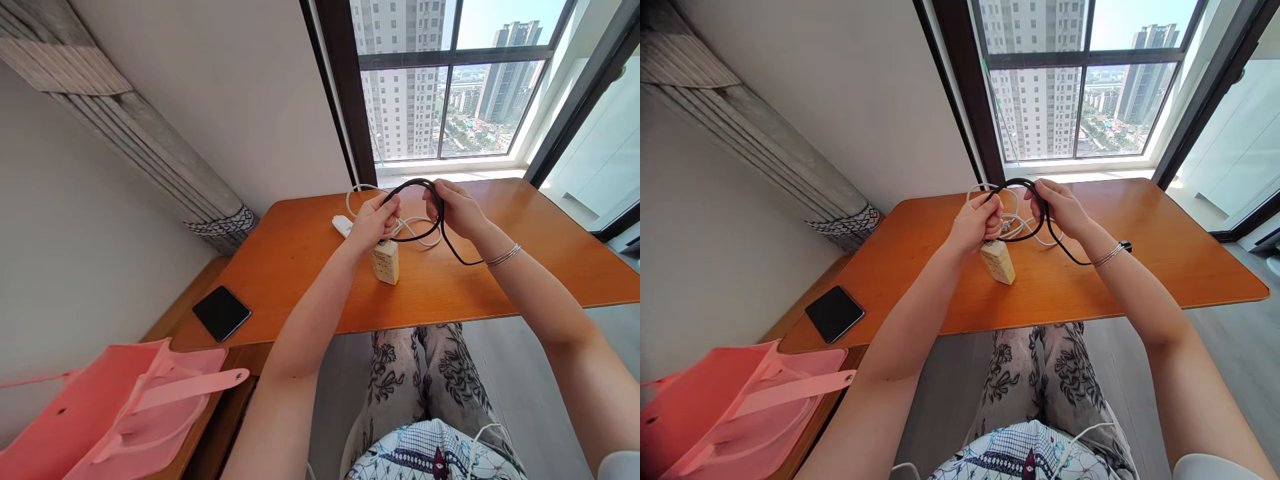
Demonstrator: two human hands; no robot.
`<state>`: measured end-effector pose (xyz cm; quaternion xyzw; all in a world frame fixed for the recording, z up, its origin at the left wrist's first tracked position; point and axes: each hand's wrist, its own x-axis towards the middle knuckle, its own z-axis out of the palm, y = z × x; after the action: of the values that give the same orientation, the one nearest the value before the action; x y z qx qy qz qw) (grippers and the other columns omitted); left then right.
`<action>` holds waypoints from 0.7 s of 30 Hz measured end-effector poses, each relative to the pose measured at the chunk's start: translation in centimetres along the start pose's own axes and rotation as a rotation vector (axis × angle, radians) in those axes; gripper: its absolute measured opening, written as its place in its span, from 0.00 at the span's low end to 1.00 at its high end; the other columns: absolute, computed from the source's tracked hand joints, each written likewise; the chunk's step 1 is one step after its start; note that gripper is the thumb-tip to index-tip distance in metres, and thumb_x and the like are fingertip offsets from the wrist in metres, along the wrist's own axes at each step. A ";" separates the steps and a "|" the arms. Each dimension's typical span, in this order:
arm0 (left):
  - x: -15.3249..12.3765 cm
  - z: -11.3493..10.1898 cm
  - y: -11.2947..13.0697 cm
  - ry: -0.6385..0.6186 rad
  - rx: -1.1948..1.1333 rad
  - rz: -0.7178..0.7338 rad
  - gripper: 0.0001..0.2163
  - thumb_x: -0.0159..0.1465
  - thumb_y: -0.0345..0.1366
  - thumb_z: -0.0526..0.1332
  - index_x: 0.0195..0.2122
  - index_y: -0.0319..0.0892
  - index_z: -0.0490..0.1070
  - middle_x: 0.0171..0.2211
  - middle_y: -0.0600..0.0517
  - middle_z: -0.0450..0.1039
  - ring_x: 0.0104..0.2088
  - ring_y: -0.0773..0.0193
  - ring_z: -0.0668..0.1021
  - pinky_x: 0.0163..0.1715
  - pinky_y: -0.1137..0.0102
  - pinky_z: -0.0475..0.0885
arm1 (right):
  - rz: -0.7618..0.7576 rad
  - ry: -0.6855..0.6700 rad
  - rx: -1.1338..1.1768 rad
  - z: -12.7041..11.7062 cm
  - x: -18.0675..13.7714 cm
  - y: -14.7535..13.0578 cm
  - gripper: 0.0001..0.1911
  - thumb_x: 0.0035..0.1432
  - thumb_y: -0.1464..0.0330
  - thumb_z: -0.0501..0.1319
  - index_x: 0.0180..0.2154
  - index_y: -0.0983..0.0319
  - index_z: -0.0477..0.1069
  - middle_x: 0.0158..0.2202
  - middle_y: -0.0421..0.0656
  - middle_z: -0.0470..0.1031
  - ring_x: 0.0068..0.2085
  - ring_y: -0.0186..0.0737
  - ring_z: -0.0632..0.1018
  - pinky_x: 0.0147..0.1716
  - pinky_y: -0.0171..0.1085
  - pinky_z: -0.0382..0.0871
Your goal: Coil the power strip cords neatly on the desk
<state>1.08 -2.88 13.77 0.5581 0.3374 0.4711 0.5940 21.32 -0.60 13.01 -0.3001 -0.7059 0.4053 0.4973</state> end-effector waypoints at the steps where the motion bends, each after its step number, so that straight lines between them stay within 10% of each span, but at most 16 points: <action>1: 0.0 0.0 0.0 -0.002 -0.005 0.003 0.22 0.63 0.50 0.68 0.25 0.42 0.60 0.15 0.65 0.45 0.13 0.79 0.51 0.13 0.81 0.49 | -0.004 0.006 -0.006 0.1 0.0 0.2 0.30 0.64 0.40 0.54 0.35 0.60 0.73 0.24 0.38 0.67 0.26 0.32 0.69 0.26 0.34 0.64; 10: 0.2 0.1 0.1 0.079 -0.053 0.023 0.24 0.63 0.53 0.67 0.24 0.43 0.57 0.16 0.65 0.43 0.13 0.79 0.51 0.13 0.81 0.48 | -0.003 0.257 -0.125 1.2 -0.3 -0.2 0.25 0.61 0.42 0.61 0.33 0.58 0.69 0.23 0.35 0.61 0.23 0.31 0.63 0.22 0.34 0.60; 21: 0.1 0.5 0.3 0.178 -0.142 0.017 0.25 0.62 0.53 0.68 0.24 0.43 0.56 0.16 0.64 0.46 0.13 0.79 0.52 0.12 0.82 0.50 | -0.009 0.195 -0.216 2.4 -2.8 2.0 0.21 0.60 0.50 0.63 0.37 0.62 0.78 0.32 0.41 0.73 0.28 0.32 0.68 0.28 0.36 0.64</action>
<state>1.53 -3.01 14.18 0.4732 0.3501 0.5465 0.5957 20.01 -2.61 9.54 -0.3867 -0.6952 0.2937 0.5300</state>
